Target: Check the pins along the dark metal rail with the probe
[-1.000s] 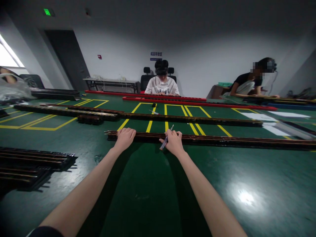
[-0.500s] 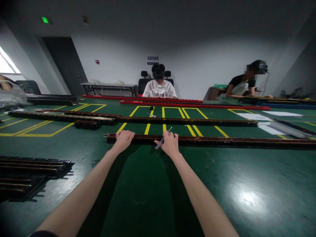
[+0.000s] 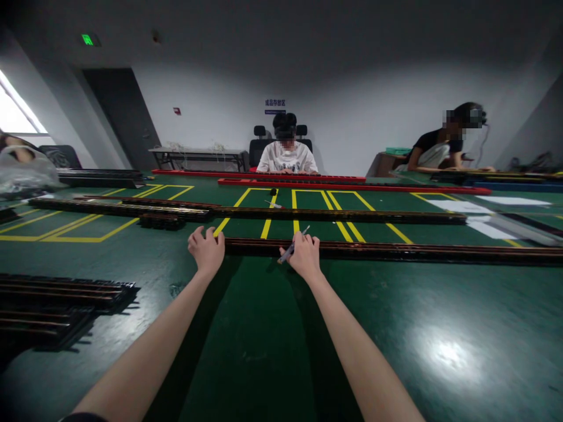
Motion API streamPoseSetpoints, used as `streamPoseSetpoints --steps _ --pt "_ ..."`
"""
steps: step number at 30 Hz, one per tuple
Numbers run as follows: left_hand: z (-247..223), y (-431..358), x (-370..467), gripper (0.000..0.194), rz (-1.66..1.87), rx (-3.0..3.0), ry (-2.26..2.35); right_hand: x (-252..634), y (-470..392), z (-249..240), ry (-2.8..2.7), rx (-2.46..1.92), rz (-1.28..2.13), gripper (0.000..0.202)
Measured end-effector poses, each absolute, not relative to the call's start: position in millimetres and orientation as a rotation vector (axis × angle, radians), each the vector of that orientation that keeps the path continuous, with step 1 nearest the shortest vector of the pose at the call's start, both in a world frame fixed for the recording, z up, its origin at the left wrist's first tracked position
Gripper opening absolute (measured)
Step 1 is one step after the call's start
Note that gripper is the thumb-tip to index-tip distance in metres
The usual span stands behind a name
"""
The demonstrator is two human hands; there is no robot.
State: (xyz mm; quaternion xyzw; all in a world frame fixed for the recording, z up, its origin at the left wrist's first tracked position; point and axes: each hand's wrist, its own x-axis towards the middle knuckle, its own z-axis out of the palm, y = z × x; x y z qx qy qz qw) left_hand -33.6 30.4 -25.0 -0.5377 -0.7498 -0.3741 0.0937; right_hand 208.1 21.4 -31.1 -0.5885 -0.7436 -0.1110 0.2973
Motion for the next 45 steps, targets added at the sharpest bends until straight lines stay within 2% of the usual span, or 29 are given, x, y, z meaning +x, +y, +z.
streamPoseSetpoints --steps 5,9,14,20,26,30,35,40,45 --pt "-25.4 34.8 -40.2 0.049 -1.337 -1.255 -2.533 206.3 19.4 -30.0 -2.025 -1.559 -0.284 0.019" --pt "-24.9 35.9 -44.8 0.047 -1.465 -1.345 -2.574 206.0 18.3 -29.6 -2.041 -1.569 -0.309 0.011" --pt "-20.7 32.7 -46.7 0.036 -1.604 -1.475 -2.537 208.1 18.6 -30.6 -2.037 -1.572 -0.236 0.020" --pt "-13.8 27.5 -43.6 0.026 -1.585 -1.579 -2.566 209.9 18.9 -30.5 -2.033 -1.552 -0.192 0.021" --pt "-15.6 27.9 -46.9 0.028 -1.541 -1.671 -2.564 213.6 20.5 -32.0 -1.949 -1.563 -0.193 0.023" --pt "-21.2 31.4 -55.3 0.029 -1.638 -1.704 -2.589 220.4 20.7 -33.5 -1.833 -1.482 -0.062 0.025" --pt "-25.9 35.4 -64.0 0.027 -1.793 -1.747 -2.574 215.2 17.7 -24.6 -1.603 -1.227 0.365 0.006" --pt "-28.5 39.0 -69.2 0.025 -1.880 -1.810 -2.542 179.3 20.4 -2.4 -1.548 -0.974 0.600 0.033" --pt "-30.5 40.4 -71.5 0.024 -1.900 -1.825 -2.496 131.6 37.5 12.2 -1.653 -0.879 0.842 0.050"
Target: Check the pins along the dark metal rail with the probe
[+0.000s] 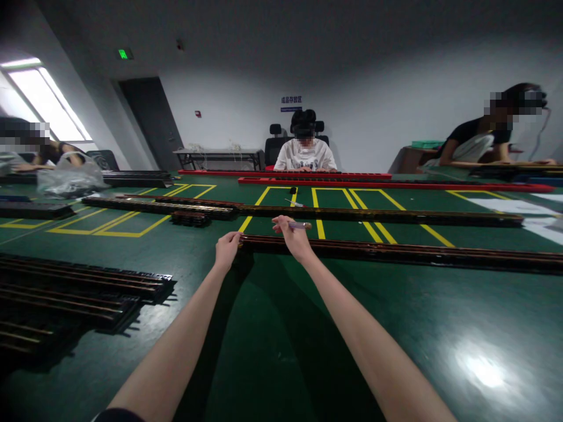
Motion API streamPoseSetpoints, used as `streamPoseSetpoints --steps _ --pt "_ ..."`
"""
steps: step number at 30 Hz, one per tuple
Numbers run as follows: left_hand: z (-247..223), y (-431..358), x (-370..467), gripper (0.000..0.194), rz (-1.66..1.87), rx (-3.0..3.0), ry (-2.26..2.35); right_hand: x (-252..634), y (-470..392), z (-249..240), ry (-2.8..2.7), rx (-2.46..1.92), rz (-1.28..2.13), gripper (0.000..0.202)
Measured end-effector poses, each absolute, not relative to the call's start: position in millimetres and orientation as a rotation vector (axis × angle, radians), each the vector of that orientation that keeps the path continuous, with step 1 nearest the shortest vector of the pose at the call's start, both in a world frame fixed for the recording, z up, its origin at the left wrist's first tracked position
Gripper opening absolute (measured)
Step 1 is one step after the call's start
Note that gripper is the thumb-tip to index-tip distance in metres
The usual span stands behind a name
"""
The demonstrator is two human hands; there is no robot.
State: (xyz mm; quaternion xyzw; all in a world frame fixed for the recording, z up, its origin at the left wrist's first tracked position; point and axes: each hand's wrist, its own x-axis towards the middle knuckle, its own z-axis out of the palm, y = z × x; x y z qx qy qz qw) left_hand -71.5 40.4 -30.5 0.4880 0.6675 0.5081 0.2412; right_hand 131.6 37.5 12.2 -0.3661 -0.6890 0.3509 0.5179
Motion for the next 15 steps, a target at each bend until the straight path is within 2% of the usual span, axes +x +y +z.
streamPoseSetpoints --steps 4,10,15 --pt "-30.1 40.8 -71.4 0.025 1.351 1.431 1.898 104.1 51.1 13.7 -1.608 -0.873 0.903 0.049" --pt "-28.6 41.2 -67.4 0.024 1.296 1.485 1.990 78.0 49.0 7.9 -1.223 -0.916 1.150 0.022" --pt "-26.1 38.0 -64.2 0.023 1.290 1.473 1.982 66.1 41.0 2.4 -1.064 -0.875 1.232 0.013"
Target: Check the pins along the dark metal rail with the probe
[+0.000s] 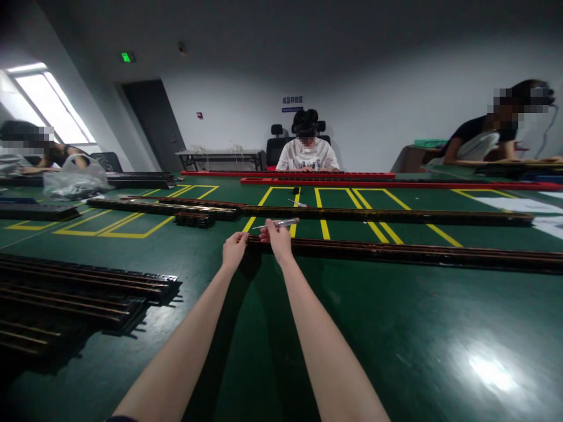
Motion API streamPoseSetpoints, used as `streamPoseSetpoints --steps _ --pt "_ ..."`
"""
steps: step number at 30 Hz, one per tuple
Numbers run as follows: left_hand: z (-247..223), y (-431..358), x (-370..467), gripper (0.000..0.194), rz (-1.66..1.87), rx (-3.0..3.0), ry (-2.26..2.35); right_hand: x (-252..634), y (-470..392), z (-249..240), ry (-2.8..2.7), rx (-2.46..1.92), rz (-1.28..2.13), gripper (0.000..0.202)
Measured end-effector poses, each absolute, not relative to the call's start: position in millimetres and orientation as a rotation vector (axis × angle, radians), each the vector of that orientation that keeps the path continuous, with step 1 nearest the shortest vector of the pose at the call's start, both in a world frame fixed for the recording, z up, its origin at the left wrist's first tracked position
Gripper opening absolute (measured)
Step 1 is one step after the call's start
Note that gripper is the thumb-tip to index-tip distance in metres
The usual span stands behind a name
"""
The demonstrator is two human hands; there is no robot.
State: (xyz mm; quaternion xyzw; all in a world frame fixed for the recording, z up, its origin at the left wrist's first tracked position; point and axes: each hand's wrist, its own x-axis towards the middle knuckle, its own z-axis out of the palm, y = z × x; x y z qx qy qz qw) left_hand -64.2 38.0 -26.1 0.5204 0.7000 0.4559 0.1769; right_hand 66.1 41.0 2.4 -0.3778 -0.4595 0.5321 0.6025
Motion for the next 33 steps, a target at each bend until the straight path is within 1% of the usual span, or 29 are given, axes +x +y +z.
streamPoseSetpoints --steps 3,8,10,12,15,19,23,29,33 --pt "-24.8 36.9 -62.9 0.022 1.290 1.483 1.987 69.0 39.9 -5.9 -1.206 -0.856 1.159 0.009" --pt "-24.1 36.8 -61.9 0.023 1.289 1.484 1.980 79.7 38.6 -21.3 -1.302 -0.908 1.130 0.004" --pt "-24.3 36.7 -62.0 0.023 1.297 1.497 1.968 80.9 37.6 -24.4 -1.307 -0.903 1.104 0.007" --pt "-24.6 36.4 -62.0 0.023 1.302 1.504 1.954 80.0 36.8 -26.2 -1.324 -0.907 1.069 0.013" --pt "-24.8 35.9 -61.8 0.024 1.295 1.500 1.934 76.8 35.9 -27.5 -1.365 -0.954 0.991 0.017" --pt "-25.8 36.6 -61.9 0.025 1.292 1.511 1.935 72.5 33.9 -26.5 -1.402 -1.033 0.904 0.008" --pt "-26.9 37.4 -62.4 0.025 1.289 1.555 1.966 71.5 31.5 -21.9 -1.388 -1.078 0.910 0.006" --pt "-25.6 35.5 -61.7 0.027 1.279 1.571 1.928 76.8 36.7 -22.2 -1.389 -1.030 0.865 0.006" --pt "-24.0 34.9 -60.9 0.027 1.255 1.604 1.930 80.6 41.4 -22.0 -1.502 -1.013 0.844 0.009"
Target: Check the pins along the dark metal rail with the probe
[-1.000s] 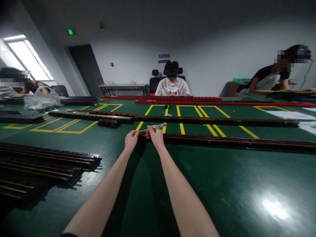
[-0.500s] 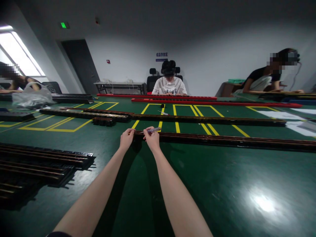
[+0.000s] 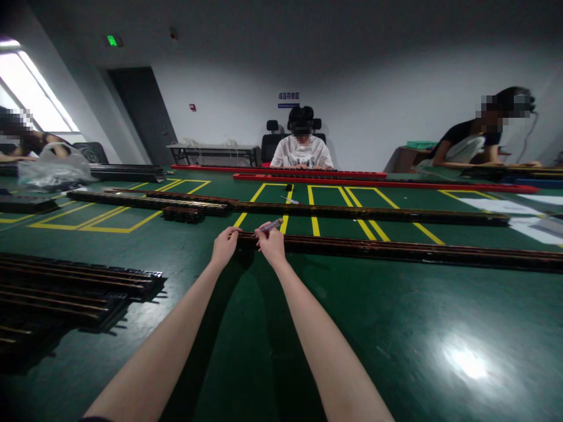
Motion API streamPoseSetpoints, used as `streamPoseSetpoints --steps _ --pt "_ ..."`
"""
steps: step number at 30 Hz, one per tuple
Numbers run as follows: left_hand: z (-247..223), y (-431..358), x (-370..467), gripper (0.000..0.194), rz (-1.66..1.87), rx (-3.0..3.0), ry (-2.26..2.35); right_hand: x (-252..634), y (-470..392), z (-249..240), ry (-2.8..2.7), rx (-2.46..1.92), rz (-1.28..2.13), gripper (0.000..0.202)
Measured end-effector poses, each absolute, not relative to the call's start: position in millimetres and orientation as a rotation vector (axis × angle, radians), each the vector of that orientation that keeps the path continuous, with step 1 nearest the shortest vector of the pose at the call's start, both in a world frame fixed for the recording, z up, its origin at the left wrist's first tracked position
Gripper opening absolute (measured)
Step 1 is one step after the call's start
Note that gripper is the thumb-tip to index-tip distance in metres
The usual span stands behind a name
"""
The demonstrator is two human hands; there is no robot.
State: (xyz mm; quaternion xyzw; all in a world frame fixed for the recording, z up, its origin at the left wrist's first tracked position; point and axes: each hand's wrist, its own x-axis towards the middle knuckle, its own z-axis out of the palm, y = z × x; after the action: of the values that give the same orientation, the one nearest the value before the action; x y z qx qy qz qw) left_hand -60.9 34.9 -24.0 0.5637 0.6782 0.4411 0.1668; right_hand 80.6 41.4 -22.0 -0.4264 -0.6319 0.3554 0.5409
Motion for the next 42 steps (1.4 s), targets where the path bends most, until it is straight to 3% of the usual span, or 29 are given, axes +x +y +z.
streamPoseSetpoints --steps 11,16,26,42 --pt "-26.5 36.0 -54.9 0.022 1.234 1.683 1.958 87.3 36.9 -19.8 -1.626 -0.975 0.782 0.011" --pt "-29.3 33.5 -55.7 0.030 1.254 1.846 1.972 91.4 33.6 -21.9 -1.578 -0.985 0.787 0.011" --pt "-28.3 23.2 -43.5 0.041 0.852 2.365 1.982 94.2 30.4 -23.5 -1.525 -1.024 0.745 0.019" --pt "-31.1 24.9 -47.3 0.039 0.825 2.452 2.016 96.0 28.5 -23.1 -1.524 -0.999 0.763 0.018"
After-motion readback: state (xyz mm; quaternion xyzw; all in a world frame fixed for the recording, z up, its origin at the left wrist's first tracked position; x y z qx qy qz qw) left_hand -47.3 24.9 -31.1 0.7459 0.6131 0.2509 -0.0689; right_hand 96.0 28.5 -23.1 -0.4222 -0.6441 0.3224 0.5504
